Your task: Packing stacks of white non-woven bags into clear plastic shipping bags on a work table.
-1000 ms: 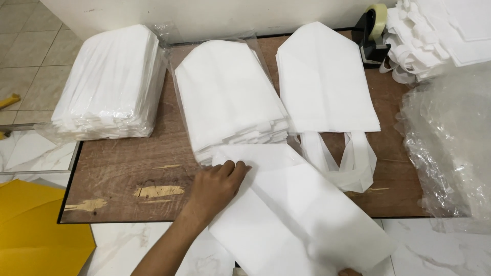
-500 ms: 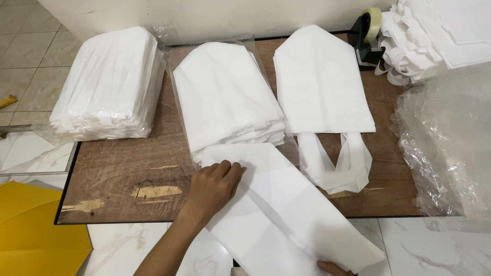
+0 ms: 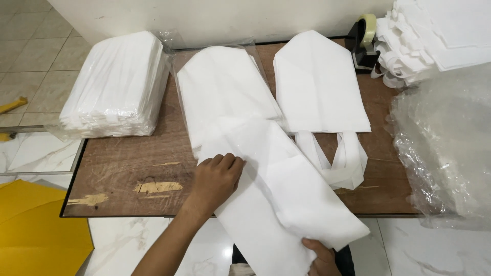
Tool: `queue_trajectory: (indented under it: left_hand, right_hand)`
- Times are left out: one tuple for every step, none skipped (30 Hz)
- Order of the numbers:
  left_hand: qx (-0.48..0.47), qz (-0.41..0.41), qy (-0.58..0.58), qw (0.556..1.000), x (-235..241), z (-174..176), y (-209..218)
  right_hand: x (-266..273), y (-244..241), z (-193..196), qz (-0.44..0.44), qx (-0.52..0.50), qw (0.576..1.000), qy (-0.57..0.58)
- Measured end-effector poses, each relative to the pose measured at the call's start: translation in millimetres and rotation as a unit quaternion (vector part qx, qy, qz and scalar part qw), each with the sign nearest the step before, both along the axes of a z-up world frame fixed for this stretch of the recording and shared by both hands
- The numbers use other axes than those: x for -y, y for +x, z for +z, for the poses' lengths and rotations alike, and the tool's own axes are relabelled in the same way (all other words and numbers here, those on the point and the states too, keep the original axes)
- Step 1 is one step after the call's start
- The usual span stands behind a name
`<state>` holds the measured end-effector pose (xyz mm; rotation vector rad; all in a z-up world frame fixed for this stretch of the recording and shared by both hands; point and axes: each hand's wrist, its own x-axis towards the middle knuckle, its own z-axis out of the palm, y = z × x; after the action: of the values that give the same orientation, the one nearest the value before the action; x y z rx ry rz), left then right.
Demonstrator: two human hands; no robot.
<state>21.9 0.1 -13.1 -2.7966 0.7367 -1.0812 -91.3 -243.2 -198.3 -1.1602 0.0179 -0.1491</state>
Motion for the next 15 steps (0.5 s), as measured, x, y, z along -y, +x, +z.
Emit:
queue_trajectory:
  left_hand:
    - [-0.006,-0.002,-0.001,1.000,0,-3,0]
    - [-0.012,-0.003,-0.001,1.000,0,-6,0]
    - [-0.009,-0.001,-0.001,1.000,0,-8,0]
    - [-0.014,-0.002,-0.001,1.000,0,-10,1]
    - [-0.019,-0.002,-0.001,1.000,0,-12,1]
    - [-0.018,-0.002,-0.001,1.000,0,-13,2]
    - [-0.017,0.002,-0.008,1.000,1,-15,2]
    - [-0.016,0.005,-0.015,1.000,0,-16,2]
    - [-0.014,0.005,-0.015,1.000,1,-13,2]
    - [-0.034,0.007,-0.016,0.999,1,-11,1]
    - [-0.054,0.010,-0.018,0.998,1,-9,0]
    - [-0.053,0.011,-0.018,0.998,1,-9,1]
    - [-0.069,0.009,-0.030,0.997,0,-10,1]
    - [-0.084,0.008,-0.041,0.996,0,-10,2]
    - [-0.082,0.010,-0.041,0.996,-2,-9,4]
  right_hand:
    - [-21,20,67,-0.045,-0.256,0.963,0.070]
    - [-35,29,139,-0.074,-0.493,0.856,0.139]
    - [-39,30,136,-0.072,-0.490,0.858,0.139]
    - [-43,32,134,-0.046,-0.444,0.876,0.180]
    - [-47,34,131,-0.020,-0.396,0.891,0.220]
    - [-53,37,142,-0.020,-0.395,0.892,0.219]
    - [-59,41,153,-0.016,-0.401,0.889,0.222]
    - [-66,45,165,-0.013,-0.406,0.885,0.226]
    - [-70,47,165,-0.012,-0.405,0.886,0.226]
    - [-74,49,166,-0.012,-0.394,0.889,0.234]
    - [-77,52,166,-0.012,-0.382,0.892,0.242]
    - [-81,53,175,-0.011,-0.381,0.892,0.241]
    - [-85,54,185,-0.027,-0.389,0.888,0.246]
    - [-90,56,195,-0.042,-0.395,0.883,0.251]
    - [-88,56,198,-0.040,-0.394,0.883,0.250]
